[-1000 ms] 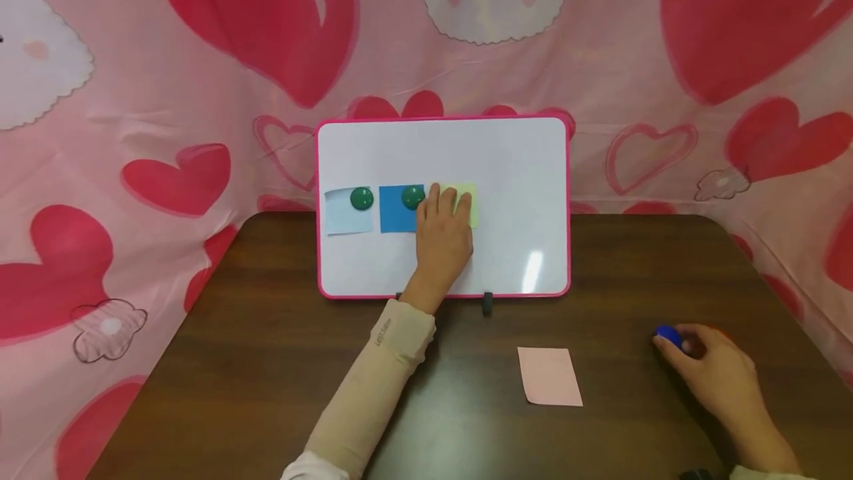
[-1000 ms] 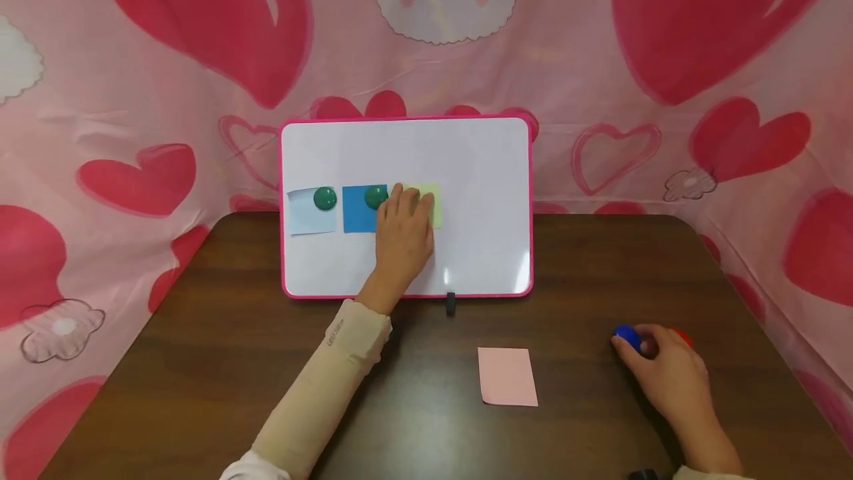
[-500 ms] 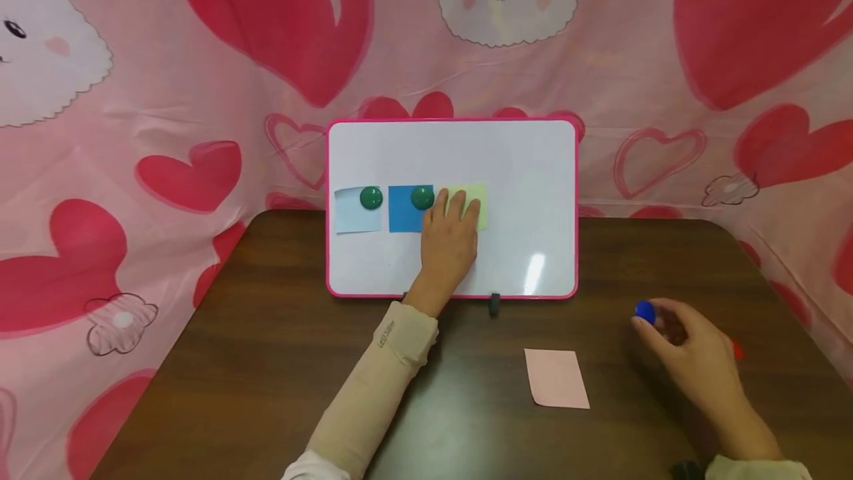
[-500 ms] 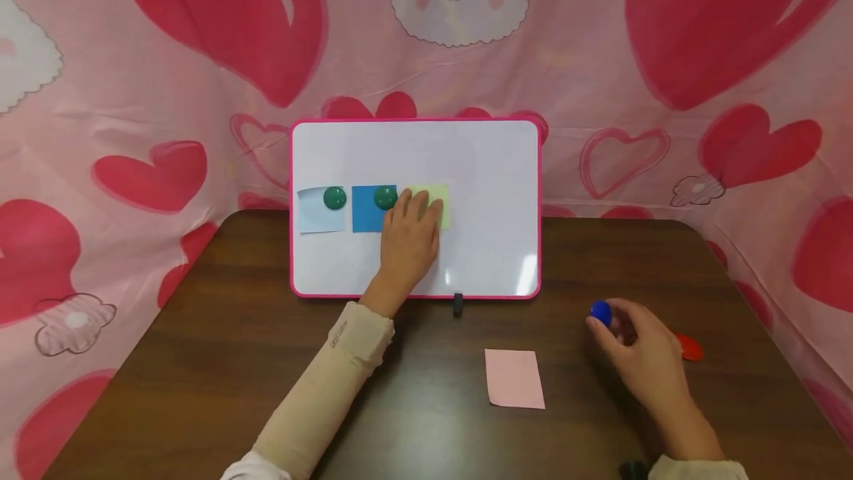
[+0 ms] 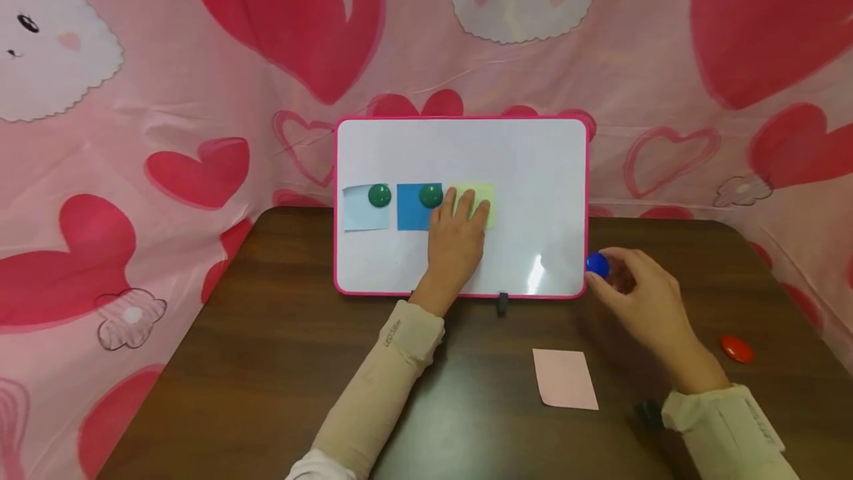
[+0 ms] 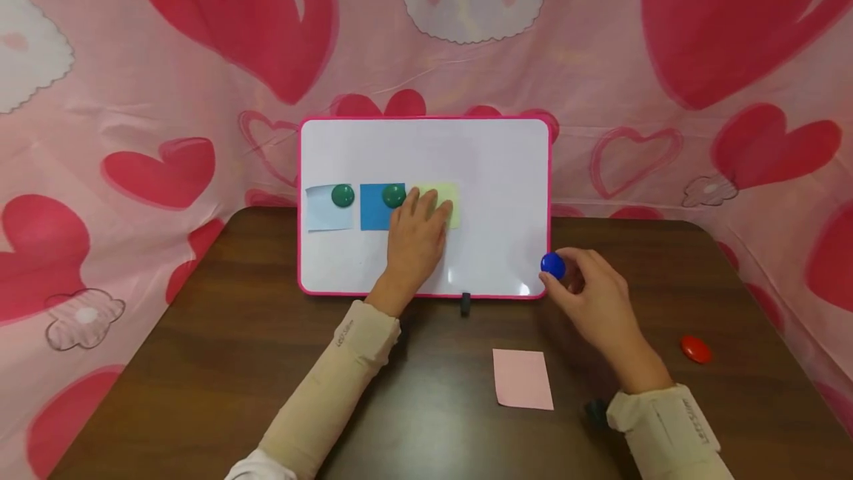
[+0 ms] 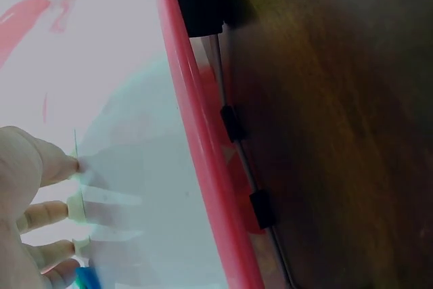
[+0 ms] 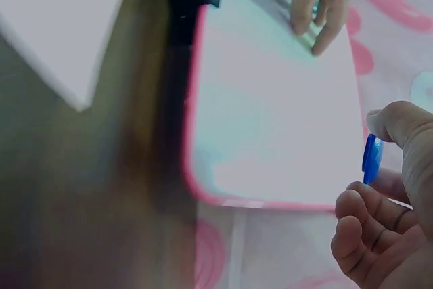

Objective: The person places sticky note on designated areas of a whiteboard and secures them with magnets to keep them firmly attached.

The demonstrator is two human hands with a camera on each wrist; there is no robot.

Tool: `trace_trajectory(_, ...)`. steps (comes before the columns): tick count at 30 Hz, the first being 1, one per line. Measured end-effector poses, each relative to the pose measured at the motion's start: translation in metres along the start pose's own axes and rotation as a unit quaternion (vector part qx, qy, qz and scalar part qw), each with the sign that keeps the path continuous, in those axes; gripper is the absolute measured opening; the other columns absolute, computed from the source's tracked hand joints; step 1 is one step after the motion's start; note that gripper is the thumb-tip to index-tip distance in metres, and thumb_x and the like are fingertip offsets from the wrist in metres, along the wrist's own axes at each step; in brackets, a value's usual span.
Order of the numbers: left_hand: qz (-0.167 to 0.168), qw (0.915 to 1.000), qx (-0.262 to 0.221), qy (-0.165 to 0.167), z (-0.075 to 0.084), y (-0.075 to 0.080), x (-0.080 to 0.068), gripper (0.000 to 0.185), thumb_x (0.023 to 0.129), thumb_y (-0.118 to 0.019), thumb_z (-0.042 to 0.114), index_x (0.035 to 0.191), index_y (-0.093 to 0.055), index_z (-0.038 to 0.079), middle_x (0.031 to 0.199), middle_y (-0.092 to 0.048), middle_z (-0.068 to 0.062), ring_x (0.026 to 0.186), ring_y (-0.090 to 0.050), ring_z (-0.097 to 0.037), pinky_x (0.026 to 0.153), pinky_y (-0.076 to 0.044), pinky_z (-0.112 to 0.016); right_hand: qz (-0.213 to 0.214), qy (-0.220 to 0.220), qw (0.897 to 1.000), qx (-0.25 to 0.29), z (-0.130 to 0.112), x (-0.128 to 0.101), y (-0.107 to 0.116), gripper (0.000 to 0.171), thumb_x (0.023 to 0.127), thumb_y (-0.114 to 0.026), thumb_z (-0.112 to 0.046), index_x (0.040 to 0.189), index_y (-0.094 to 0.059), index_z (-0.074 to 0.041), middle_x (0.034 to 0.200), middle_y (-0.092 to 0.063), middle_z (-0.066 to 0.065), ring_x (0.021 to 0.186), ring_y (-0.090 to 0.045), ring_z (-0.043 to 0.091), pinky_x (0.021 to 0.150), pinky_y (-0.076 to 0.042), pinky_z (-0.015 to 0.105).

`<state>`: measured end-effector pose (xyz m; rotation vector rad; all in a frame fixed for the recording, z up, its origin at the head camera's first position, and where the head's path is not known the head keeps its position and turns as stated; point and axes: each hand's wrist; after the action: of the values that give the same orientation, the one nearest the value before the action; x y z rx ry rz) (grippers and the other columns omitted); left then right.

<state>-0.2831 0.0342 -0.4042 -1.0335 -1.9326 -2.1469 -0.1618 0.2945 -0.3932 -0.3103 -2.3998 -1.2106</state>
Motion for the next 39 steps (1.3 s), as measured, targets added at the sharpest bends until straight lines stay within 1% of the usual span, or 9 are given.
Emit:
trace_trajectory(7,-0.003,1.0000,0.001,-0.003,-0.001,0.000,0.000,0.044,0.098,-0.067,0.031,0.140,-0.061,0.023,0.146,-0.050,-0.008,0.140,-0.037,-0.034,0.105,-0.040,-0.048,-0.009,0.020,1.000,0.011,-0.024,0.034,-0.018,0.040,0.087,-0.081,-0.015,0.120,-0.065,-0.001,0.090,-0.060,0.010,0.075,-0.054,0.020,0.065,-0.043,0.014)
trace_trajectory(12,-0.016,0.9998,0.009,-0.001,-0.003,-0.001,0.000,0.044,0.099,-0.065,0.031,0.142,-0.060,0.024,0.147,-0.049,-0.008,0.141,-0.036,-0.034,0.106,-0.040,-0.049,-0.011,0.033,0.999,0.025,-0.041,0.054,-0.040,0.039,0.087,-0.080,-0.015,0.120,-0.064,0.000,0.091,-0.060,0.013,0.073,-0.057,0.022,0.061,-0.049,0.028)
trace_trajectory(16,-0.019,0.9997,0.016,0.001,-0.004,0.000,0.000,0.044,0.099,-0.065,0.032,0.141,-0.060,0.025,0.147,-0.049,-0.007,0.142,-0.036,-0.034,0.107,-0.039,-0.049,-0.009,0.043,0.998,0.035,-0.053,0.069,-0.056,0.040,0.089,-0.079,-0.016,0.122,-0.063,0.000,0.093,-0.059,0.014,0.074,-0.058,0.024,0.064,-0.050,0.036)
trace_trajectory(21,0.001,0.9999,0.012,0.000,-0.003,0.000,0.001,0.040,0.099,-0.065,0.032,0.137,-0.063,0.022,0.145,-0.053,-0.006,0.141,-0.038,-0.032,0.106,-0.040,-0.047,0.003,0.053,0.998,0.043,-0.064,0.086,-0.072,0.041,0.089,-0.079,-0.014,0.123,-0.063,0.002,0.096,-0.059,0.017,0.073,-0.058,0.026,0.065,-0.050,0.038)
trace_trajectory(25,0.023,0.9997,0.002,0.005,-0.003,-0.001,0.001,0.035,0.099,-0.065,0.031,0.130,-0.067,0.016,0.143,-0.055,-0.006,0.139,-0.041,-0.028,0.103,-0.043,-0.043,-0.001,0.032,0.998,0.047,-0.069,0.097,-0.083,0.045,0.089,-0.079,-0.016,0.126,-0.061,0.002,0.100,-0.059,0.017,0.077,-0.057,0.026,0.066,-0.052,0.039)
trace_trajectory(29,0.030,0.9993,-0.011,0.017,-0.002,-0.001,0.001,0.035,0.098,-0.066,0.032,0.127,-0.067,0.013,0.139,-0.056,-0.007,0.139,-0.042,-0.026,0.102,-0.043,-0.042,-0.019,0.003,0.999,0.040,-0.071,0.105,-0.091,0.047,0.091,-0.077,-0.016,0.130,-0.059,0.003,0.106,-0.058,0.017,0.084,-0.056,0.028,0.073,-0.054,0.043)
trace_trajectory(31,0.030,0.9993,-0.013,0.019,-0.003,-0.001,0.001,0.035,0.097,-0.067,0.032,0.126,-0.066,0.012,0.137,-0.057,-0.007,0.138,-0.043,-0.025,0.102,-0.043,-0.041,-0.025,-0.001,0.999,0.031,-0.071,0.109,-0.095,0.047,0.091,-0.076,-0.016,0.131,-0.058,0.004,0.108,-0.058,0.019,0.088,-0.055,0.029,0.079,-0.054,0.045)
trace_trajectory(36,0.033,0.9993,-0.004,0.016,-0.006,0.000,0.001,0.032,0.097,-0.067,0.033,0.120,-0.068,0.010,0.135,-0.059,-0.006,0.137,-0.045,-0.024,0.102,-0.042,-0.039,-0.026,0.016,1.000,-0.002,-0.071,0.117,-0.109,0.046,0.093,-0.075,-0.017,0.130,-0.058,0.005,0.114,-0.058,0.021,0.099,-0.057,0.033,0.093,-0.050,0.049)
trace_trajectory(39,0.040,0.9991,0.005,0.013,-0.008,0.000,0.000,0.027,0.098,-0.065,0.031,0.116,-0.070,0.010,0.134,-0.061,-0.005,0.136,-0.046,-0.023,0.101,-0.043,-0.038,-0.014,0.038,0.999,-0.021,-0.072,0.120,-0.116,0.047,0.092,-0.076,-0.018,0.128,-0.059,0.006,0.115,-0.058,0.022,0.105,-0.060,0.034,0.098,-0.049,0.049)
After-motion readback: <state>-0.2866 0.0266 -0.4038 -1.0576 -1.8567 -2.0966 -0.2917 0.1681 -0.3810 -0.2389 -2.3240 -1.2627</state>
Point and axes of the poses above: each hand's wrist, its own x-axis towards the middle knuckle, its own y-axis out of the back of the hand, z = x × y
